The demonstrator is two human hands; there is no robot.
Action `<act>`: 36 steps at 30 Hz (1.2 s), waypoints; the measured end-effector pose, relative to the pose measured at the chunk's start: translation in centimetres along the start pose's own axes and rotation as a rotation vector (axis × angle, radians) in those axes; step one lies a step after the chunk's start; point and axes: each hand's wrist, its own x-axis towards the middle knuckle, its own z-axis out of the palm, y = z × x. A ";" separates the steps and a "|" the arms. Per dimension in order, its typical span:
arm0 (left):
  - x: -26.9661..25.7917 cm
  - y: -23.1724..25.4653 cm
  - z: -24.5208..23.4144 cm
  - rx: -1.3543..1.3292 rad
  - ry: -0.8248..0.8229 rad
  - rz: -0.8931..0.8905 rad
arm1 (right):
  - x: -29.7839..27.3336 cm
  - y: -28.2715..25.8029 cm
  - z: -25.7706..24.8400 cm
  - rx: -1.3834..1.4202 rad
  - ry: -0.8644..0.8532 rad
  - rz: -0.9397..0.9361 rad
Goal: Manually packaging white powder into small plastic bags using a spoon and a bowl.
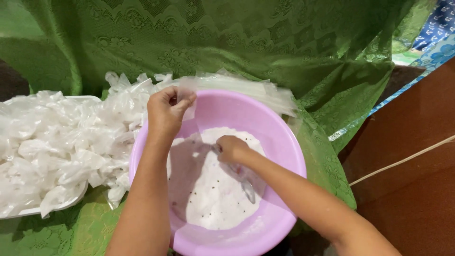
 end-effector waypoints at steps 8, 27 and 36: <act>0.3 -1.2 -0.1 0.069 -0.002 0.041 | -2.6 -0.3 -7.5 0.697 0.471 -0.170; -0.3 -1.1 0.6 0.178 -0.095 -0.016 | -1.5 -0.5 -6.5 0.882 0.686 -0.195; 0.6 -4.8 0.9 0.151 -0.146 -0.005 | -2.1 1.1 -8.0 1.041 0.605 -0.030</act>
